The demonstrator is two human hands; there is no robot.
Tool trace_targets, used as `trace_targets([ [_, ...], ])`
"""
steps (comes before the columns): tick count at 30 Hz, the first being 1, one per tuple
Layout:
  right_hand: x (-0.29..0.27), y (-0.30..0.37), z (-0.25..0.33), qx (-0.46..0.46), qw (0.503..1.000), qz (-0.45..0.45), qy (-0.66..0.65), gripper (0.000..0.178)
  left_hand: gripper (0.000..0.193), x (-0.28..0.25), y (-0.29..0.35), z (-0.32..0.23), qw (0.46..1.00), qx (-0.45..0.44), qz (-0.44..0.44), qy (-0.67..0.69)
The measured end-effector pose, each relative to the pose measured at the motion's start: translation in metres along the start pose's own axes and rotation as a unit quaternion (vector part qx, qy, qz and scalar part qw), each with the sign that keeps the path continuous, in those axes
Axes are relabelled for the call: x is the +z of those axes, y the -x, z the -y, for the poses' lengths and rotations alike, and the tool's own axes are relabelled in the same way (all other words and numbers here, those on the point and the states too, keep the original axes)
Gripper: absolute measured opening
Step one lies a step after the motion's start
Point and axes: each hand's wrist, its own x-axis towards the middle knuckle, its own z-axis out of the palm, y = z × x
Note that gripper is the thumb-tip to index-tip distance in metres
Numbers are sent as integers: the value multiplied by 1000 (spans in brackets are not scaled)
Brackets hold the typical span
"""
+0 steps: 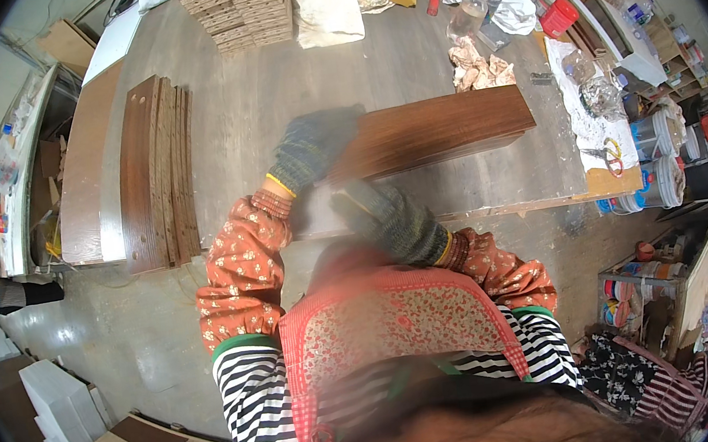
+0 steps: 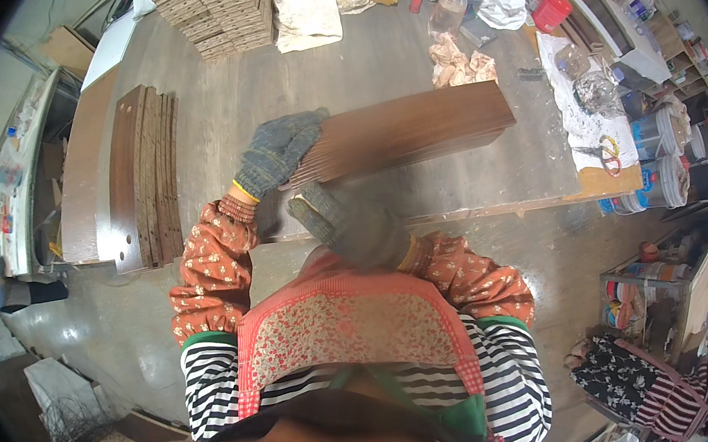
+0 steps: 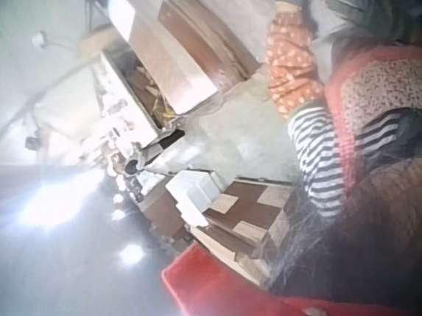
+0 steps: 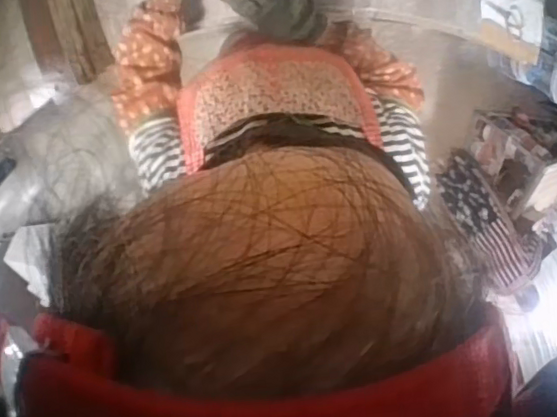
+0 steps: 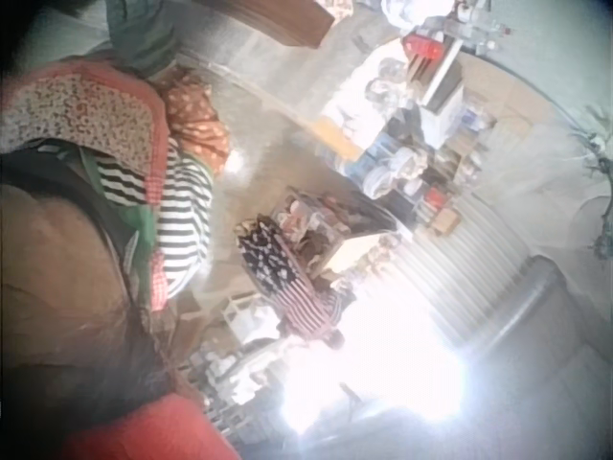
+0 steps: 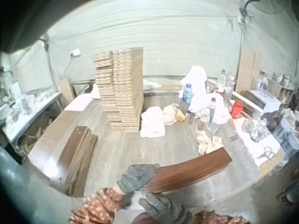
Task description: The person wipes a brown wooden panel with a cloth, repeatedly flipping and repositioning it to clean different sides. The person then places the panel on a stack of similar panels.
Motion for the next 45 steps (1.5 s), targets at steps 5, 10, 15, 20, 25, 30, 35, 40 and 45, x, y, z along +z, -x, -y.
trace_targets([
  [5,17,0,7,53,995,-75,-28,32,24,2,-1,1,999,23,-16,-17],
  [10,20,6,14,42,991,-121,26,40,26,5,1,7,996,75,-29,-36],
  [15,22,7,13,7,990,-82,110,47,27,7,0,6,994,89,-21,-67],
  [20,26,11,5,11,987,-127,101,47,36,4,1,4,997,58,-8,-46],
  [25,28,7,5,21,998,-39,38,53,43,8,4,13,994,101,-15,-34],
  [30,-9,13,-4,58,982,-75,165,54,43,16,9,25,993,112,-13,-42],
  [35,-41,39,-14,121,988,-93,36,65,33,14,11,28,992,122,6,-13],
  [40,-12,42,-15,136,988,7,75,62,32,8,7,20,990,137,-20,14],
  [45,-62,75,-59,157,967,-98,173,49,31,4,3,11,996,16,14,82],
])
